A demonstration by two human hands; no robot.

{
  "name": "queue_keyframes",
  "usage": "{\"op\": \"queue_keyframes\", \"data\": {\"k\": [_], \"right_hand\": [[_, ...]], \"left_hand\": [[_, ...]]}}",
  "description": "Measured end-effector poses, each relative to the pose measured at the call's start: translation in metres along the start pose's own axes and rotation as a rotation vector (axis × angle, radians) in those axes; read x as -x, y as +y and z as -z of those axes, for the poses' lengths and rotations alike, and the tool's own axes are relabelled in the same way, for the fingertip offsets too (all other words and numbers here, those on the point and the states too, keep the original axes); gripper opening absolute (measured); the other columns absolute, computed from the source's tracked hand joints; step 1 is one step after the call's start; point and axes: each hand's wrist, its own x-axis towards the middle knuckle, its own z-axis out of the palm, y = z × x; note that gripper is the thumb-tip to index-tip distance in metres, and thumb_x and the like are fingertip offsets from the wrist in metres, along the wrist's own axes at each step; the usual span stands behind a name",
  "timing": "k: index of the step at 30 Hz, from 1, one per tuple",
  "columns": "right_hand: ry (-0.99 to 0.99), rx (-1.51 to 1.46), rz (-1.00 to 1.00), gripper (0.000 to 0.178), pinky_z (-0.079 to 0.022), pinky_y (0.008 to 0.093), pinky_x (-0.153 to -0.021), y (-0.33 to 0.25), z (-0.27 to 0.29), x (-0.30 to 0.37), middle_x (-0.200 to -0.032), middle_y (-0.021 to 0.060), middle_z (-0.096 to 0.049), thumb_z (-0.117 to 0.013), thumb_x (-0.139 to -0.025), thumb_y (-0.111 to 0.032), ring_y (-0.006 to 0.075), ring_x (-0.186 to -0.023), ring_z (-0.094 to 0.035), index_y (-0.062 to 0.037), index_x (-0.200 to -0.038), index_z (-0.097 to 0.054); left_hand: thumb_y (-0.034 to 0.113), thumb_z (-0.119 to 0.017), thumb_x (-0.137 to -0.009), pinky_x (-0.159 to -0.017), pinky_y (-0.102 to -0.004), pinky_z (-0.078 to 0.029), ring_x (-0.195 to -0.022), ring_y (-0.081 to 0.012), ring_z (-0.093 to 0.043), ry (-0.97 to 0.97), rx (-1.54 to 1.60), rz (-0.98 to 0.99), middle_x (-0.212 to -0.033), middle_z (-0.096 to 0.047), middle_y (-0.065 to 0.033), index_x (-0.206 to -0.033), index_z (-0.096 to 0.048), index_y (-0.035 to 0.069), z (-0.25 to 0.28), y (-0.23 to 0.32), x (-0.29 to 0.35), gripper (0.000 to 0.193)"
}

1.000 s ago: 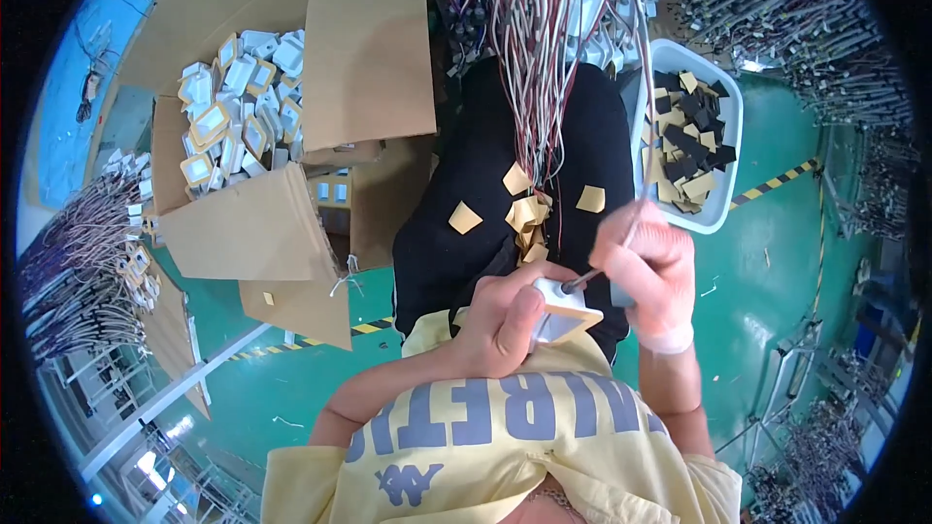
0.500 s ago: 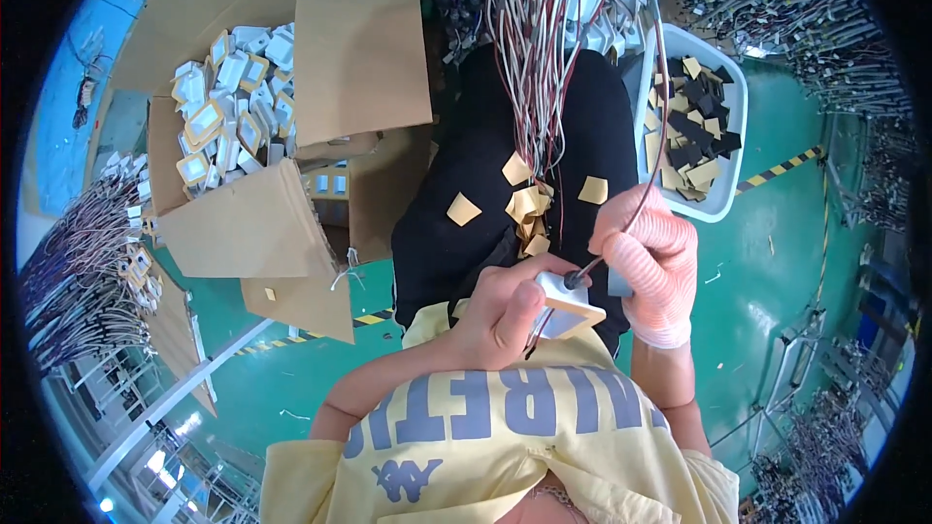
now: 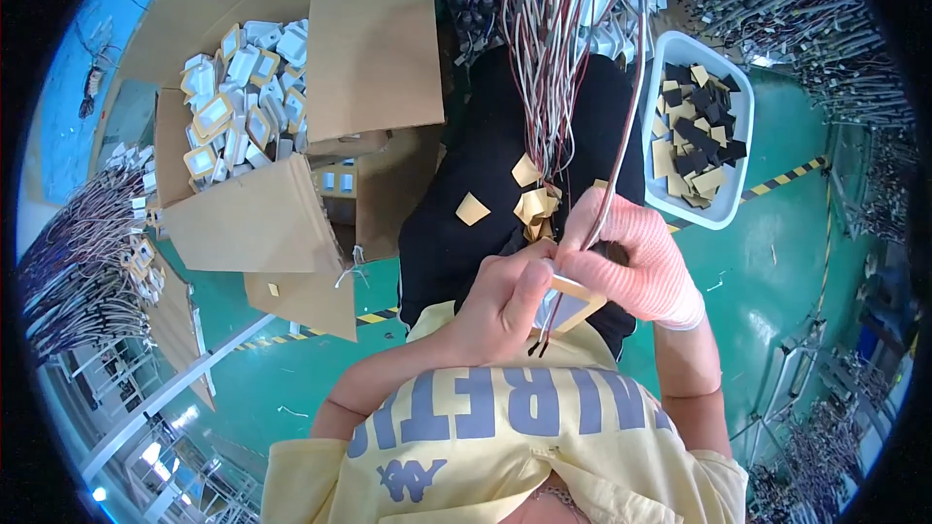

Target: Assemble wiring harnesses by attaching plastic connectors and securing them with adhesive tape.

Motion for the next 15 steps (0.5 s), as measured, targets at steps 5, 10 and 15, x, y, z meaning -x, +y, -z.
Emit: {"op": "queue_keyframes", "data": {"k": [5, 10, 15], "right_hand": [[0.219, -0.334, -0.164, 0.013, -0.037, 0.0242, -0.066, 0.012, -0.014, 0.008, -0.080, 0.0028, -0.053, -0.061, -0.084, -0.013, 0.0110, -0.073, -0.048, -0.0005, -0.078, -0.061], [0.406, -0.468, -0.118, 0.039, -0.038, 0.0232, -0.057, 0.022, -0.010, 0.017, -0.083, 0.0048, -0.053, -0.059, -0.088, -0.036, 0.0107, -0.066, -0.048, 0.0006, -0.102, -0.054], [0.430, -0.437, -0.108, 0.054, -0.036, 0.0217, -0.050, 0.025, -0.012, 0.026, -0.062, 0.0067, -0.050, -0.052, -0.088, -0.053, 0.0118, -0.052, -0.046, -0.0001, -0.096, -0.051]], "left_hand": [[0.051, -0.026, -0.100, -0.057, -0.0245, -0.045, -0.068, -0.0135, -0.062, 0.001, 0.032, 0.012, -0.078, -0.061, -0.0094, -0.099, -0.056, -0.002, 0.000, -0.009, -0.003, 0.061], [0.049, -0.024, -0.101, -0.066, -0.0228, -0.048, -0.076, -0.0092, -0.061, 0.128, 0.382, 0.217, -0.096, -0.062, -0.0060, -0.120, -0.047, 0.001, 0.007, -0.007, -0.015, 0.057], [0.046, -0.023, -0.102, -0.081, -0.0230, -0.046, -0.093, -0.0101, -0.059, 0.201, 0.372, 0.198, -0.103, -0.061, -0.0068, -0.125, -0.039, 0.007, 0.015, -0.008, -0.033, 0.048]]}}
